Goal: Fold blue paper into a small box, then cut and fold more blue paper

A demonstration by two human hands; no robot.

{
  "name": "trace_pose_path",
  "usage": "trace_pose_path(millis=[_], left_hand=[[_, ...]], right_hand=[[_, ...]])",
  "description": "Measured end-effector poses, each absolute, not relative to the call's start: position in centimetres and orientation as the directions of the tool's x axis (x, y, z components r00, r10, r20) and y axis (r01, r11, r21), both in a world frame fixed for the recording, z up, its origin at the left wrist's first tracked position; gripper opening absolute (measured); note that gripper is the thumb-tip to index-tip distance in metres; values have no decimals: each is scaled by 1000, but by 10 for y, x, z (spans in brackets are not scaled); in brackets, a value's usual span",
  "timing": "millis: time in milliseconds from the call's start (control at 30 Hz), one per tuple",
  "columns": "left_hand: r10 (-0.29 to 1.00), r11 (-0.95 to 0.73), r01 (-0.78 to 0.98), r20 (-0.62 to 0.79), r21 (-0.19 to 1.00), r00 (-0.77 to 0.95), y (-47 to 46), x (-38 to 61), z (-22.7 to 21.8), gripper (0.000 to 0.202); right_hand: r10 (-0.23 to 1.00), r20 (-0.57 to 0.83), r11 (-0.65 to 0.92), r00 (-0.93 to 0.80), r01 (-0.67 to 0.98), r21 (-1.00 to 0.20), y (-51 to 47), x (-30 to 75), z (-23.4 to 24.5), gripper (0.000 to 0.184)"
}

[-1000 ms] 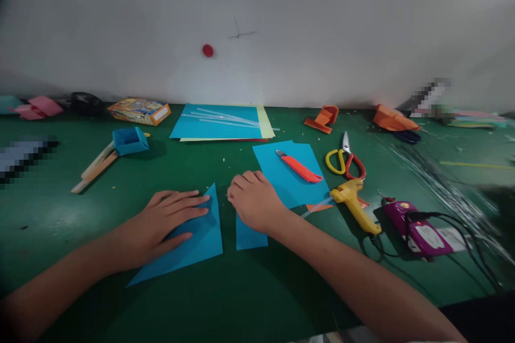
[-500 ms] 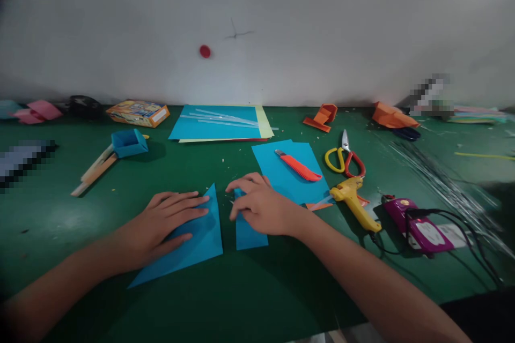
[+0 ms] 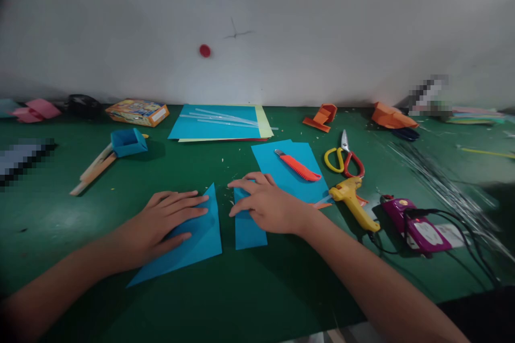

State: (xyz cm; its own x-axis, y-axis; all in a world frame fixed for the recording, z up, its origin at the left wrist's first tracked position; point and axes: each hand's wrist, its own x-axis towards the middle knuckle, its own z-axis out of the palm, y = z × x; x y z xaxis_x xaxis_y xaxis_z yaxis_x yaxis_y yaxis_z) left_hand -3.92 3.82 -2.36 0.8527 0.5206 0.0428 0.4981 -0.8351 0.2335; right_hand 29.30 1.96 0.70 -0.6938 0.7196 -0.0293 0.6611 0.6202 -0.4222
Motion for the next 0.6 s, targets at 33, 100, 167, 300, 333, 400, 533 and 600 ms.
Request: trace_pose_path(millis=[33, 100, 167, 300, 333, 400, 533, 600], left_hand=[[522, -834, 499, 43, 236, 852, 38, -39, -24, 46], [525, -831, 500, 48, 243, 850, 39, -39, -24, 46], [528, -829, 501, 53, 249, 847, 39, -39, -24, 45], [529, -828, 501, 53, 252, 847, 39, -39, -26, 45], [529, -827, 501, 53, 254, 847, 39, -39, -26, 45], [532, -825, 503, 54, 258, 845, 38, -39, -26, 45], [530, -826, 505, 37, 251, 847, 38, -40, -25, 46], [528, -826, 504, 31, 250, 849, 38, -40, -24, 46]], right_hand=[[719, -23, 624, -695, 660, -419, 21, 294, 6, 58], [705, -6, 649, -709, 649, -398, 24, 295, 3, 61], [692, 10, 680, -721, 648, -342, 26, 295, -1, 65], [700, 5, 704, -714, 688, -177, 25, 294, -8, 75], [709, -4, 697, -705, 702, -147, 24, 293, -8, 77], [723, -13, 685, -691, 720, -111, 21, 293, -9, 80], [697, -28, 708, -717, 694, -130, 19, 291, -9, 84], [695, -34, 710, -718, 693, -124, 19, 290, -9, 83]])
